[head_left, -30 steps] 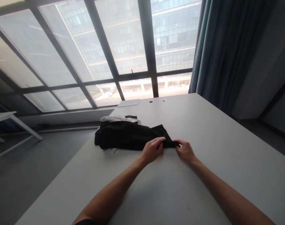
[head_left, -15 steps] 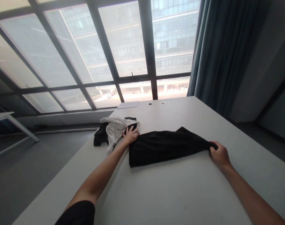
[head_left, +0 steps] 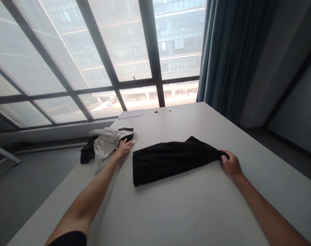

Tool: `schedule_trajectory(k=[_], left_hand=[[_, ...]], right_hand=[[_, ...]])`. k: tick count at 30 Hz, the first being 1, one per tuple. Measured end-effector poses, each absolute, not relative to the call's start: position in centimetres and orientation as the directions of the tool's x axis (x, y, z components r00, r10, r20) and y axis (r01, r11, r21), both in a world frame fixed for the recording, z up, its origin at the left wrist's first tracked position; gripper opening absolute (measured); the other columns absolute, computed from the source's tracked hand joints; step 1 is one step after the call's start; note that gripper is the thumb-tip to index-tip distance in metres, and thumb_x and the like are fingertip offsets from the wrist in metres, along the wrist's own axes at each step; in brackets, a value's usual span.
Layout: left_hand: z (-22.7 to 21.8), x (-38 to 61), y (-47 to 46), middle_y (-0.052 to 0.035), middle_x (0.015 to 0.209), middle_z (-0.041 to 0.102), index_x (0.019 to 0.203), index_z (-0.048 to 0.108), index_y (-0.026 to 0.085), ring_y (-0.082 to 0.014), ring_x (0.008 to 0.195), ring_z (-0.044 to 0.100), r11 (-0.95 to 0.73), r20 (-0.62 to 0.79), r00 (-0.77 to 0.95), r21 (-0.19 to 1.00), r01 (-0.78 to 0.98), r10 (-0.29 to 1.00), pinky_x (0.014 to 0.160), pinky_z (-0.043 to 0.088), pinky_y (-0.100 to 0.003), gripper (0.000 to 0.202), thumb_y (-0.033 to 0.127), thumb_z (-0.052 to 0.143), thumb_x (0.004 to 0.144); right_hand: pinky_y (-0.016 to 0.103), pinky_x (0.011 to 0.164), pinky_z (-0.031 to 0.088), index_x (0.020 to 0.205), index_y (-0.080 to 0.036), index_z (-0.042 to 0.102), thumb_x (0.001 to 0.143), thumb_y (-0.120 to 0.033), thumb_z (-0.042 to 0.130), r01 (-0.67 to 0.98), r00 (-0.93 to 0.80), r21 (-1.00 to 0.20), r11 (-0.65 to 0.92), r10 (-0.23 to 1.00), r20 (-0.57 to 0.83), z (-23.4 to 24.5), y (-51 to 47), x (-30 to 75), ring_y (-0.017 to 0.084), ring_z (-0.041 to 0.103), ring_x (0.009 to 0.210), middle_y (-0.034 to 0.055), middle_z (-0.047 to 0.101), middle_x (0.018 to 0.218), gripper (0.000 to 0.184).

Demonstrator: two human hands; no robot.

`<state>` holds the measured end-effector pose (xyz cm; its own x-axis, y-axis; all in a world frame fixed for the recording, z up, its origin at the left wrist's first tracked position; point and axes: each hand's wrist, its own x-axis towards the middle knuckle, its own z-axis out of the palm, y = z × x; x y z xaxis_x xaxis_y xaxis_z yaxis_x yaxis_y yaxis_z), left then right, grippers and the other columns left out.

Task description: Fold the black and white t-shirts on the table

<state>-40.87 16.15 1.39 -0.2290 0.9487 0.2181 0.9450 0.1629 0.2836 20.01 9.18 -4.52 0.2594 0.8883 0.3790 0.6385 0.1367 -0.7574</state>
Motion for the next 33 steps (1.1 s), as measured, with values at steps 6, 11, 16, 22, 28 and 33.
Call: schedule_trajectory(k=[6, 11, 16, 22, 28, 33], left_hand=[[-1.2, -35.5, 11.1, -0.0109, 0.131, 0.063, 0.130, 0.062, 0.017, -0.0233, 0.123, 0.058, -0.098, 0.315, -0.009, 0.323, 0.941, 0.949, 0.111, 0.040, -0.035, 0.047, 0.044, 0.046, 0.096], [-2.4, -32.5, 8.1, -0.0136, 0.131, 0.062, 0.134, 0.056, 0.017, -0.0288, 0.126, 0.055, -0.149, 0.348, 0.033, 0.312, 0.938, 0.937, 0.111, 0.039, -0.044, 0.053, 0.042, 0.062, 0.088], [-1.3, -31.6, 7.6, -0.0102, 0.132, 0.063, 0.134, 0.056, 0.023, -0.0298, 0.126, 0.055, -0.162, 0.400, 0.011, 0.344, 0.925, 0.916, 0.116, 0.030, -0.055, 0.052, 0.025, 0.064, 0.082], [0.7, -31.4, 8.3, -0.0079, 0.121, 0.069, 0.126, 0.061, 0.019, -0.0262, 0.112, 0.065, -0.209, 0.291, 0.014, 0.654, 0.727, 0.957, 0.101, 0.050, -0.040, 0.049, 0.039, 0.065, 0.081], [-0.2, -29.6, 7.3, -0.0105, 0.121, 0.069, 0.121, 0.063, 0.017, -0.0281, 0.114, 0.064, -0.129, 0.307, -0.048, 0.530, 0.838, 0.951, 0.104, 0.048, -0.043, 0.040, 0.027, 0.063, 0.082], [-3.0, -28.0, 4.9, -0.0136, 0.139, 0.057, 0.127, 0.059, 0.020, -0.0329, 0.135, 0.047, -0.033, 0.383, -0.091, 0.305, 0.952, 0.919, 0.109, 0.039, -0.055, 0.035, 0.023, 0.051, 0.093]], right_hand=[[0.042, 0.099, 0.046, 0.105, -0.015, 0.071, 0.090, -0.042, 0.045, 0.779, 0.195, -0.595, 0.197, 0.826, 0.529, -2.7, 11.5, 19.2, 0.028, 0.063, 0.107, 0.0151, 0.071, 0.111, 0.040], [0.037, 0.085, 0.051, 0.112, -0.018, 0.073, 0.086, -0.041, 0.058, 0.870, 0.082, -0.490, 0.050, 0.966, 0.245, -1.3, 14.6, 18.0, 0.028, 0.069, 0.095, 0.0128, 0.075, 0.105, 0.038], [0.034, 0.086, 0.051, 0.118, -0.017, 0.071, 0.081, -0.034, 0.067, 0.903, -0.106, -0.403, 0.150, 0.986, 0.129, -0.3, 15.4, 18.4, 0.027, 0.069, 0.100, 0.0115, 0.075, 0.108, 0.041], [0.033, 0.090, 0.049, 0.120, -0.019, 0.070, 0.085, -0.026, 0.063, 0.930, -0.182, -0.279, 0.238, 0.960, 0.213, 0.4, 13.8, 18.5, 0.026, 0.066, 0.106, 0.0119, 0.070, 0.118, 0.037], [0.033, 0.083, 0.050, 0.124, -0.018, 0.067, 0.087, -0.030, 0.063, 0.910, -0.195, -0.347, 0.227, 0.973, 0.126, 0.0, 14.1, 17.9, 0.025, 0.068, 0.097, 0.0106, 0.073, 0.110, 0.038], [0.033, 0.089, 0.048, 0.127, -0.017, 0.064, 0.090, -0.024, 0.056, 0.922, -0.136, -0.351, 0.166, 0.985, 0.111, -1.1, 13.0, 17.2, 0.025, 0.067, 0.104, 0.0115, 0.071, 0.120, 0.039]])
